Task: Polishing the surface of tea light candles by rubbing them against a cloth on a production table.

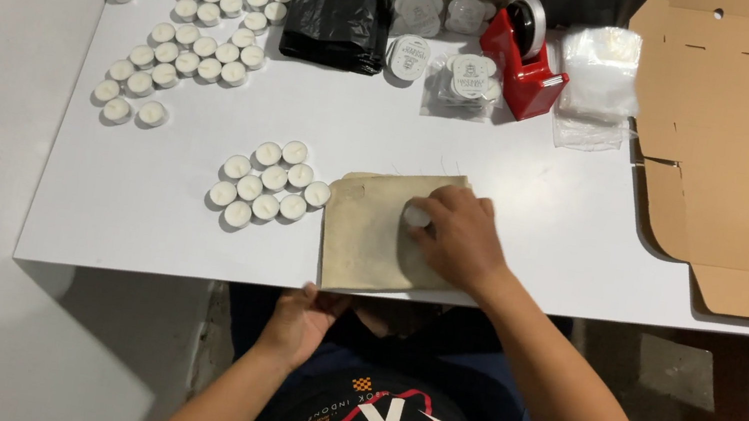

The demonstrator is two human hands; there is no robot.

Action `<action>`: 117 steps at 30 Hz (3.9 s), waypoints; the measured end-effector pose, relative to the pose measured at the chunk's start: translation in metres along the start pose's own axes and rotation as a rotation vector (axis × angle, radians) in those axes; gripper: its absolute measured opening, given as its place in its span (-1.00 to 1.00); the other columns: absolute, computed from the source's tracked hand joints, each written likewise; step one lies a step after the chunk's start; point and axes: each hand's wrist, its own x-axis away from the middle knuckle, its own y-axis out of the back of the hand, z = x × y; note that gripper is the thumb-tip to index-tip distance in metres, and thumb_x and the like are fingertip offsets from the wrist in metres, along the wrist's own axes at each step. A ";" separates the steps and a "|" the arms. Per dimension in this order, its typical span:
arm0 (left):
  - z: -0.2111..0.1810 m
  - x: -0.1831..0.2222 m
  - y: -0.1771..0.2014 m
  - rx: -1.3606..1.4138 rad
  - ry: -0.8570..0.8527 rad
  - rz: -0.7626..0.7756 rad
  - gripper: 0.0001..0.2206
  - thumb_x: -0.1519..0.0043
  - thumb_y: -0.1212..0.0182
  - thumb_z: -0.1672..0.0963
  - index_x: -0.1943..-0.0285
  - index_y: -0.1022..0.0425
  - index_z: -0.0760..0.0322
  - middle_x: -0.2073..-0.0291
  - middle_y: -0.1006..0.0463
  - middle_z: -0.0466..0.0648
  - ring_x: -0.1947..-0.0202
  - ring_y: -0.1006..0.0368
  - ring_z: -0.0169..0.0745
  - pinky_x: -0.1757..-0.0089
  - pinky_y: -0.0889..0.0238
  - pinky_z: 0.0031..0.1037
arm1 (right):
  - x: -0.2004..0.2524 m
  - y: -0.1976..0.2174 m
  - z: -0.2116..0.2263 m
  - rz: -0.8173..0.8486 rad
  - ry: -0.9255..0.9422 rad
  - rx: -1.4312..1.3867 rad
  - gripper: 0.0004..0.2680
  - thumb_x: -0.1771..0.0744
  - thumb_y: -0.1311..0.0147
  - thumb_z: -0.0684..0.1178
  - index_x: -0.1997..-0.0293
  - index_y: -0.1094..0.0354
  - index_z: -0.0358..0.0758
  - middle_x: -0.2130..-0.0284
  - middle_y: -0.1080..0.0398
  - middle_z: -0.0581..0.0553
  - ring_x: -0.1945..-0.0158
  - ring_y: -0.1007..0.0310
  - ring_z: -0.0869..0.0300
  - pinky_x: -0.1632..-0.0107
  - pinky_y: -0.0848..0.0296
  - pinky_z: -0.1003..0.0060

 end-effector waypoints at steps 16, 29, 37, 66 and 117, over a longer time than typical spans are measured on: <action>-0.036 0.023 -0.069 -0.065 -0.110 -0.187 -0.59 -0.24 -0.22 0.15 -0.29 -0.30 0.24 -0.13 -0.46 0.09 -0.07 -0.47 0.17 0.00 -0.47 -0.03 | 0.008 -0.016 -0.004 -0.071 0.136 -0.073 -0.70 -0.24 -0.26 0.10 -0.07 -0.51 0.06 0.11 -0.47 -0.07 0.08 -0.46 -0.04 0.02 -0.37 0.06; -0.085 0.032 -0.090 -1.503 -0.930 0.505 -0.70 -0.18 -0.33 0.01 0.06 -0.53 0.26 0.16 -0.54 -0.01 0.09 -0.46 -0.06 0.05 -0.34 -0.31 | 0.001 -0.024 -0.008 -0.156 0.065 -0.027 -0.74 -0.23 -0.27 0.15 0.01 -0.53 0.11 0.18 -0.44 -0.02 0.11 -0.39 -0.01 0.06 -0.31 0.04; -0.068 -0.001 -0.098 -2.053 -1.080 0.403 -0.24 -0.22 -0.13 -0.20 -0.36 -0.30 0.51 -0.36 -0.28 0.32 -0.41 -0.13 0.28 -0.33 0.01 -0.08 | 0.007 0.003 -0.014 -0.101 -0.040 0.040 -0.73 -0.30 -0.20 0.17 -0.07 -0.51 0.04 0.15 -0.45 -0.03 0.07 -0.39 0.06 0.02 -0.27 0.13; -0.063 -0.009 -0.087 -2.132 -0.978 0.338 -0.10 -0.16 -0.07 -0.29 -0.47 -0.16 0.43 -0.49 -0.10 0.19 -0.52 0.07 0.11 -0.41 0.28 -0.13 | 0.000 0.010 -0.013 -0.064 0.100 0.071 -0.71 -0.24 -0.26 0.15 -0.02 -0.53 0.01 0.11 -0.46 -0.04 0.08 -0.41 0.05 0.05 -0.29 0.10; -0.059 -0.013 -0.082 -2.158 -1.070 0.323 -0.01 0.05 -0.28 -0.25 -0.47 -0.16 0.40 -0.50 -0.10 0.17 -0.51 0.04 0.12 -0.41 0.25 -0.14 | 0.023 -0.008 0.021 0.011 0.376 -0.085 -0.72 -0.25 -0.23 0.23 0.03 -0.50 0.04 0.13 -0.45 -0.02 0.09 -0.40 0.05 0.07 -0.23 0.10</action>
